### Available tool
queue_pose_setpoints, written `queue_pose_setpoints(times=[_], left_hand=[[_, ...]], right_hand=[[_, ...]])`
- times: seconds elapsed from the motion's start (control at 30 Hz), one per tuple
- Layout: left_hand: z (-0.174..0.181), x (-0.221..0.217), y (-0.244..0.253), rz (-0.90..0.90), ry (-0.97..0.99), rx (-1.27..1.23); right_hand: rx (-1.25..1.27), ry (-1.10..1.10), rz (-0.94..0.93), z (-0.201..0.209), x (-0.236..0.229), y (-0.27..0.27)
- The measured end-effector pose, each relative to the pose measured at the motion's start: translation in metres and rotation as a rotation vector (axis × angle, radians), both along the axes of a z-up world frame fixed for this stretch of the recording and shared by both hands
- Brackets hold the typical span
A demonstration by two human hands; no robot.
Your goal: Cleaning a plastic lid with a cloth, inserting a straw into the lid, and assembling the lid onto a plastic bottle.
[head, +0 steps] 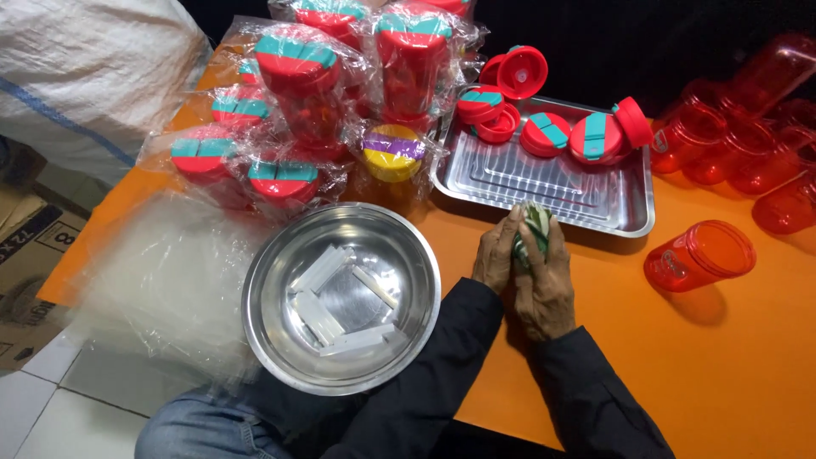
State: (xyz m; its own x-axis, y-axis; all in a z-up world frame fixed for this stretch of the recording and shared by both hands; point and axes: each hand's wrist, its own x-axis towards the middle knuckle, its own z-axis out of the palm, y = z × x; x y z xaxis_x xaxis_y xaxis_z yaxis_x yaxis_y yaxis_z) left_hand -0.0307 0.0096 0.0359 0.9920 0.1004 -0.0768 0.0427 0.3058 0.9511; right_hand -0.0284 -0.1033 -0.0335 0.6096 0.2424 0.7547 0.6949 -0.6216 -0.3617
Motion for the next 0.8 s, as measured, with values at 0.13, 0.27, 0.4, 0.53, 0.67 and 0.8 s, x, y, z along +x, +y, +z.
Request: queue_pose_setpoints(times=[0.13,0.27,0.4,0.53,0.67,0.8], left_hand=[[-0.090,0.035,-0.015,-0.014,-0.022,0.092],[-0.091,0.037,-0.014,-0.052,-0.087,0.143],[-0.075,0.033,-0.018,-0.021,-0.109,-0.193],[-0.003,-0.004,-0.020,0.075,-0.041,-0.506],[-0.009,0.006,-0.019,0.255,0.159,-0.474],[-0.025,0.015,-0.015,0.218,0.156,-0.508]], right_hand=[[0.126,0.072,0.016,0.011,0.006,-0.005],[0.385,0.410,0.025,0.019,0.006,-0.009],[0.522,0.656,0.017,0.074,-0.024,0.021],[0.458,0.681,-0.061,-0.006,0.001,-0.011],[0.169,0.404,-0.097,-0.006,-0.013,0.003],[-0.124,0.027,0.014,-0.005,-0.021,0.015]])
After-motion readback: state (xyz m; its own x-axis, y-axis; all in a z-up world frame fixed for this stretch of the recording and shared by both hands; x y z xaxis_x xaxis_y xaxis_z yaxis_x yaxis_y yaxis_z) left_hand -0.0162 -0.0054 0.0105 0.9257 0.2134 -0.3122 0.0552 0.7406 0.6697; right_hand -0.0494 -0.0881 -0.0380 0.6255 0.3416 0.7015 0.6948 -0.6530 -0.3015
